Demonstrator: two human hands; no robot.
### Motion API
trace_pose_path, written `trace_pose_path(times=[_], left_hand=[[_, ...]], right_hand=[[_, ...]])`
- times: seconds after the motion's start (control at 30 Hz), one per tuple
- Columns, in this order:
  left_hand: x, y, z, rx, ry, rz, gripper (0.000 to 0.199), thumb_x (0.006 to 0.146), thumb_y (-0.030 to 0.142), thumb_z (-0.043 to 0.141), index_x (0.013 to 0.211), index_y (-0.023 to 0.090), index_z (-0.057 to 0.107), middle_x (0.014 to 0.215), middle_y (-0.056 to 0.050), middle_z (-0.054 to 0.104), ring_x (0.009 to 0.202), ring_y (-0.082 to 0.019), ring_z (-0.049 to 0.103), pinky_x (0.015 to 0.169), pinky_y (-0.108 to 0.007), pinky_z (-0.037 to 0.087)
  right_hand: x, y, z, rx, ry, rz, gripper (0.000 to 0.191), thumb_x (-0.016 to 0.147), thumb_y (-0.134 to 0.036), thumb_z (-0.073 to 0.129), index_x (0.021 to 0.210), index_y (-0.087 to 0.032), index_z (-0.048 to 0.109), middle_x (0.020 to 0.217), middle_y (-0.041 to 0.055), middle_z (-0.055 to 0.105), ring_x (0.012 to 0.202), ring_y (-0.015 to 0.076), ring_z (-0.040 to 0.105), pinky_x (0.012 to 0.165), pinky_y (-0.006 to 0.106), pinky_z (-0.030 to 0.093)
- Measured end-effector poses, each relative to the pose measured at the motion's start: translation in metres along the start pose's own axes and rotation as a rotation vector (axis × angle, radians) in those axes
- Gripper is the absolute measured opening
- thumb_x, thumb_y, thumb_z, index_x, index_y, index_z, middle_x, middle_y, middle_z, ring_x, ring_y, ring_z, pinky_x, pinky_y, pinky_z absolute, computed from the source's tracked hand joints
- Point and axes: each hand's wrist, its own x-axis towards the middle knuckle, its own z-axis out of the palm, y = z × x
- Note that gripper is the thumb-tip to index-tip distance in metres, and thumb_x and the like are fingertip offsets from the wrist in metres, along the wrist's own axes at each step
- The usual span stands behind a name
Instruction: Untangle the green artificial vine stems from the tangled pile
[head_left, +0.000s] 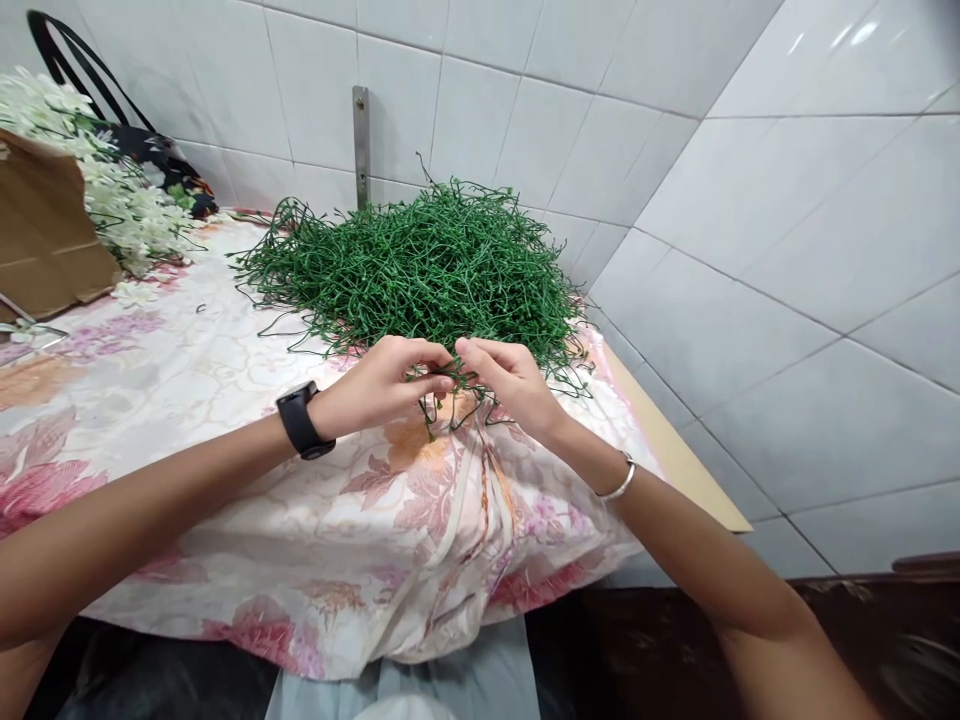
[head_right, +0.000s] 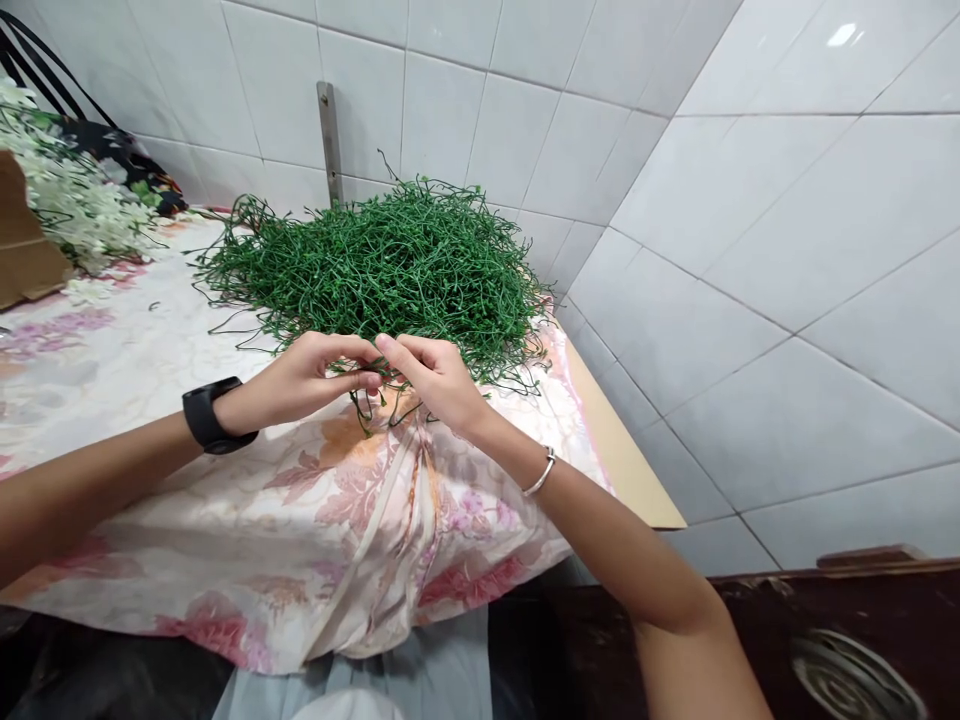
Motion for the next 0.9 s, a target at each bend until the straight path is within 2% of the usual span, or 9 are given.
trace_pose_path(times=[0.17, 0.27, 0.43, 0.57, 0.63, 0.73, 0.9], left_hand=[[-0.001, -0.001, 0.002, 0.008, 0.014, 0.042, 0.013, 0.079, 0.022, 0.052, 0.082, 0.012, 0.060, 0.079, -0.004, 0.065, 0.071, -0.013, 0.058, 0.065, -0.022, 0.040], [-0.002, -0.001, 0.004, 0.000, -0.013, 0.046, 0.016, 0.081, 0.025, 0.050, 0.080, 0.012, 0.059, 0.081, -0.004, 0.065, 0.071, -0.013, 0.058, 0.063, -0.022, 0.040], [-0.003, -0.004, 0.004, -0.067, -0.083, 0.021, 0.021, 0.084, 0.030, 0.044, 0.084, 0.013, 0.055, 0.082, -0.002, 0.062, 0.071, -0.012, 0.055, 0.064, -0.021, 0.040], [-0.001, -0.006, 0.003, -0.130, -0.080, -0.015, 0.019, 0.083, 0.028, 0.045, 0.084, 0.011, 0.053, 0.076, -0.002, 0.056, 0.071, -0.011, 0.051, 0.063, -0.022, 0.040], [0.000, -0.006, 0.002, -0.199, -0.100, -0.036, 0.018, 0.082, 0.027, 0.046, 0.081, 0.011, 0.053, 0.076, -0.002, 0.054, 0.070, -0.011, 0.050, 0.063, -0.023, 0.040], [0.001, -0.004, 0.001, -0.290, -0.143, -0.079, 0.017, 0.080, 0.026, 0.047, 0.075, 0.011, 0.052, 0.074, -0.001, 0.053, 0.069, -0.011, 0.050, 0.064, -0.025, 0.042], [0.000, -0.004, 0.001, -0.277, -0.208, -0.080, 0.020, 0.080, 0.029, 0.047, 0.076, 0.011, 0.056, 0.069, 0.000, 0.053, 0.061, -0.010, 0.047, 0.056, -0.022, 0.041]], right_hand=[[-0.001, -0.001, 0.002, -0.022, -0.022, 0.026, 0.039, 0.082, -0.046, 0.040, 0.068, -0.014, 0.059, 0.054, -0.0035, 0.041, 0.050, 0.0054, 0.037, 0.046, 0.019, 0.030], [-0.002, -0.002, 0.001, -0.048, 0.007, 0.056, 0.044, 0.081, -0.048, 0.039, 0.064, -0.013, 0.060, 0.047, -0.0042, 0.037, 0.044, 0.0048, 0.034, 0.042, 0.020, 0.026], [-0.004, -0.005, -0.004, -0.036, -0.043, -0.007, 0.041, 0.082, -0.044, 0.041, 0.062, -0.012, 0.058, 0.055, -0.0016, 0.049, 0.050, 0.0043, 0.041, 0.047, 0.019, 0.030], [-0.003, -0.005, -0.008, -0.053, -0.111, -0.020, 0.035, 0.080, -0.040, 0.048, 0.059, -0.013, 0.055, 0.049, -0.0054, 0.039, 0.046, 0.0028, 0.031, 0.043, 0.019, 0.022], [-0.002, -0.003, -0.009, -0.019, -0.121, -0.018, 0.034, 0.079, -0.040, 0.048, 0.059, -0.013, 0.055, 0.050, -0.0054, 0.038, 0.047, 0.0032, 0.032, 0.045, 0.019, 0.025], [-0.001, 0.000, -0.008, 0.114, -0.119, 0.014, 0.033, 0.079, -0.040, 0.049, 0.061, -0.013, 0.057, 0.056, -0.0032, 0.046, 0.053, 0.0046, 0.042, 0.051, 0.018, 0.034], [0.001, 0.005, -0.003, 0.313, -0.119, 0.079, 0.029, 0.076, -0.039, 0.053, 0.064, -0.014, 0.058, 0.063, -0.0017, 0.052, 0.058, 0.0053, 0.048, 0.053, 0.017, 0.039]])
